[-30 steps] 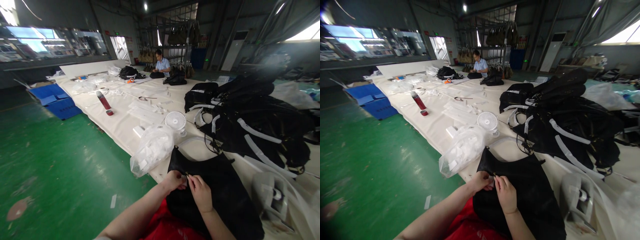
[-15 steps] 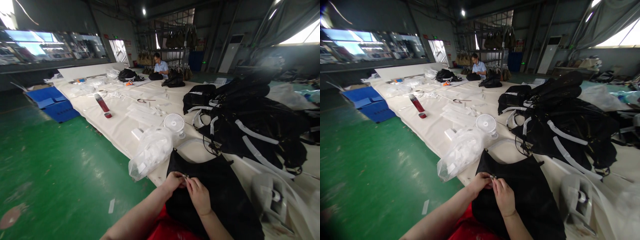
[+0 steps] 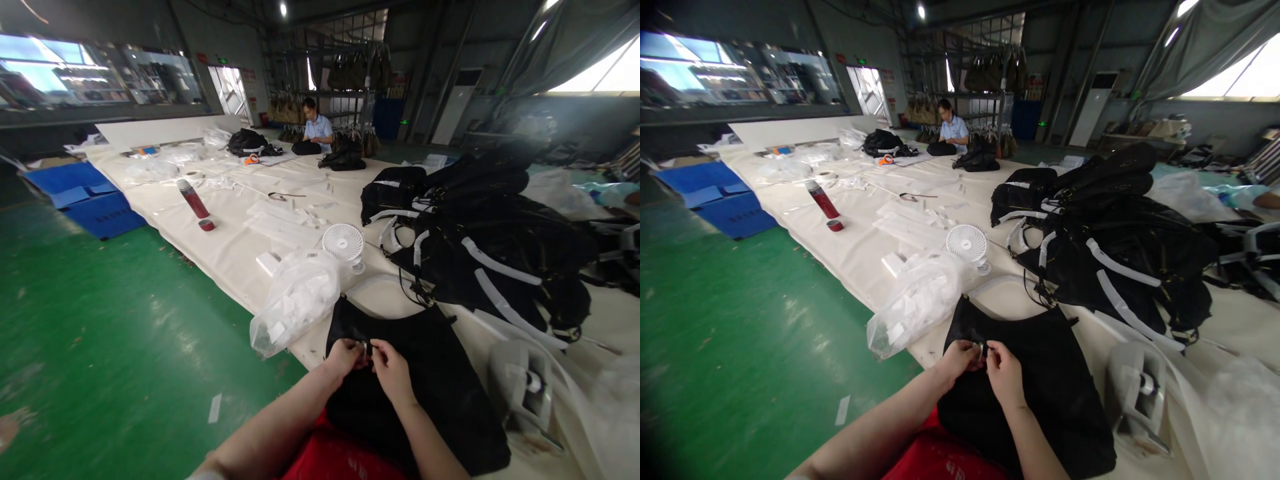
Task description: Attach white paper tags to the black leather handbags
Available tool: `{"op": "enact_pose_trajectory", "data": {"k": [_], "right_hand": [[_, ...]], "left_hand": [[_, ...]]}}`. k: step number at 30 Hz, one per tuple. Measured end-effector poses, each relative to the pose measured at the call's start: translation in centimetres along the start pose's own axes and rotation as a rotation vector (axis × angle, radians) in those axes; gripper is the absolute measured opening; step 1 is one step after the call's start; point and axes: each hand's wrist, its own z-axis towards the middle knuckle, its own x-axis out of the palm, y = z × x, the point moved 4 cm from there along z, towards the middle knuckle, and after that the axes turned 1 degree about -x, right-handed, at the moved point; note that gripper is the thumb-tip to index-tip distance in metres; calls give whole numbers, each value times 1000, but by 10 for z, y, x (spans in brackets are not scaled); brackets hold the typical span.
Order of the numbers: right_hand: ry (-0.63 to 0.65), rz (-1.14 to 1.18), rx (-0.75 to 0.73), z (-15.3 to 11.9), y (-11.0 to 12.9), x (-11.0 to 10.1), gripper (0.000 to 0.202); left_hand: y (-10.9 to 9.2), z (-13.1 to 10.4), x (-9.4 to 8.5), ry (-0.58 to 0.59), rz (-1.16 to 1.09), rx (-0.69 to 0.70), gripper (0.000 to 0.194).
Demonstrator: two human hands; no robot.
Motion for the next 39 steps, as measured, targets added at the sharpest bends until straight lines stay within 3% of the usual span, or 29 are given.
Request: {"op": "enact_pose_trajectory", "data": {"k": [2, 4, 19, 30, 39], "right_hand": [[99, 119, 202, 7, -7, 1, 25], [176, 161, 284, 13, -10, 4, 24], [209, 138, 381, 30, -9, 17, 22], [345, 368, 520, 19, -2, 16, 30], [242, 482, 575, 17, -4, 30, 23]], "left_hand": [[-1, -1, -1, 17, 26, 8, 17], [-1, -3, -2, 42, 44, 8, 15], [-4, -6, -2, 106, 189, 140, 13], [-6, -9, -10, 82, 223, 121, 28], [-12, -8, -15, 35, 564, 185, 30]]}}
